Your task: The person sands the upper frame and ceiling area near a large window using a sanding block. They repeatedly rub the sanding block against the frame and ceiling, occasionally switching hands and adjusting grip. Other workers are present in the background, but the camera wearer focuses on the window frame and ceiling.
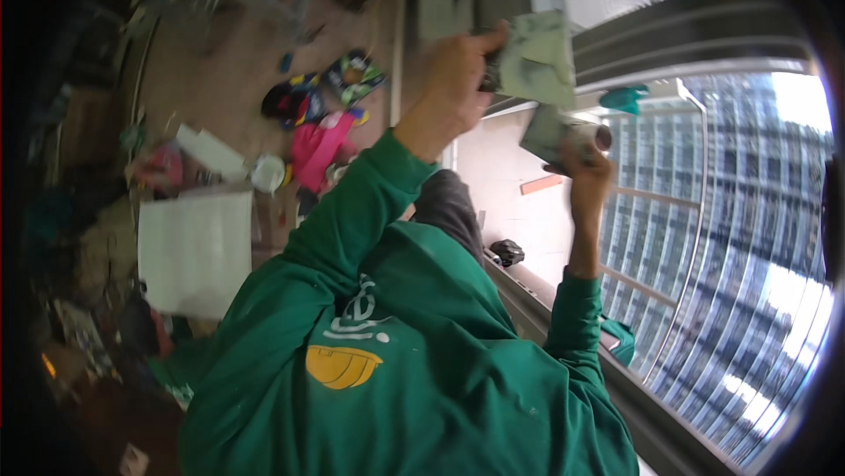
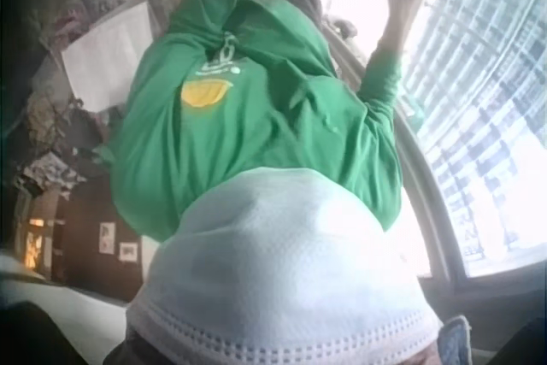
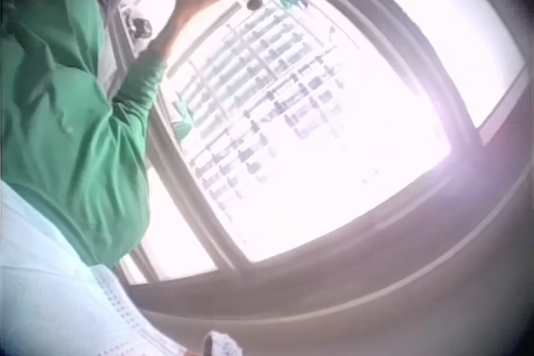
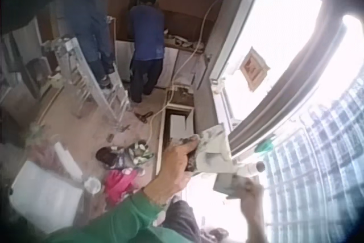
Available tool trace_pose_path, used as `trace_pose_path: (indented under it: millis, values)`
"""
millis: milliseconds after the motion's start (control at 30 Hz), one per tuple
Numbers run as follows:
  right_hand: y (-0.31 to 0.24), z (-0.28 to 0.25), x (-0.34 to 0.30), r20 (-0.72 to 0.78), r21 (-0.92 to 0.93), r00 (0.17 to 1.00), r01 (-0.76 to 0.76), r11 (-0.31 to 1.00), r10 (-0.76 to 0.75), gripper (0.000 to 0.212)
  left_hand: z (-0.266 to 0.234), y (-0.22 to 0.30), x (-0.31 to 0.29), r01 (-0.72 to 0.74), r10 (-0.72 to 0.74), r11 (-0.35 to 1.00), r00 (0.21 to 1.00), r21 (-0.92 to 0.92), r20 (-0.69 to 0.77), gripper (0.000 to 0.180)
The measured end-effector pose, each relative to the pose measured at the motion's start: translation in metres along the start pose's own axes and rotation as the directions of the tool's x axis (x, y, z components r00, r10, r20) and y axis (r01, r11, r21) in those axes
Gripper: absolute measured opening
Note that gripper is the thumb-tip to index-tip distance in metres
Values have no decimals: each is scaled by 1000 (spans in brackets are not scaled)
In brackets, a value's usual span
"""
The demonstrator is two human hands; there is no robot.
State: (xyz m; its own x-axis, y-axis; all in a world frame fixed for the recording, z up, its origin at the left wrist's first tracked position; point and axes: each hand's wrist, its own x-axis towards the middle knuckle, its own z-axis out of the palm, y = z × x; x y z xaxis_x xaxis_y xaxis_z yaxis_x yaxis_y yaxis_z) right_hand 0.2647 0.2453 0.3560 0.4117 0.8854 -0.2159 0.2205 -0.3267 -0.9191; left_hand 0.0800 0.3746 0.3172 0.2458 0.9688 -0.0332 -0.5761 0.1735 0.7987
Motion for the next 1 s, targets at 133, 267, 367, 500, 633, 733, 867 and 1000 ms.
trace_pose_path:
  millis: [133, 267, 367, 500, 633, 733, 867, 1000]
  values:
    - [13, -13, 49, 506, 832, 817, -379, 405, -277, 23, 11, -6, -28, 336, -466, 701, 883, -629, -48, 22]
    - [31, 42, 42, 202, 898, 890, -335, 286, 409, 22, 29, -43, -44, 347, -528, 727, 834, -592, -160, 23]
    - [67, 17, 54, 532, 703, 831, -540, 463, 162, 21, 10, -37, -24, 307, -473, 796, 853, -522, -220, 24]
    - [86, 6, 69, 375, 498, 845, -530, 687, 380, 28, -5, -28, -2, 251, -412, 858, 858, -449, -308, 22]
    - [47, 25, 85, 217, 706, 930, -360, 610, 298, 34, -38, -31, 13, 126, -267, 939, 856, -321, -443, 29]
    - [36, 52, 100, 113, 667, 981, -192, 720, 157, 30, -45, -44, 30, -105, -102, 917, 870, -384, -482, 30]
    - [20, 83, 115, 16, 700, 986, -132, 702, 168, 28, -27, -44, 46, -118, -144, 883, 853, -455, -501, 25]
    - [22, 94, 134, -81, 667, 990, -33, 744, 117, 17, -2, -54, 55, -29, -200, 892, 870, -451, -451, 23]
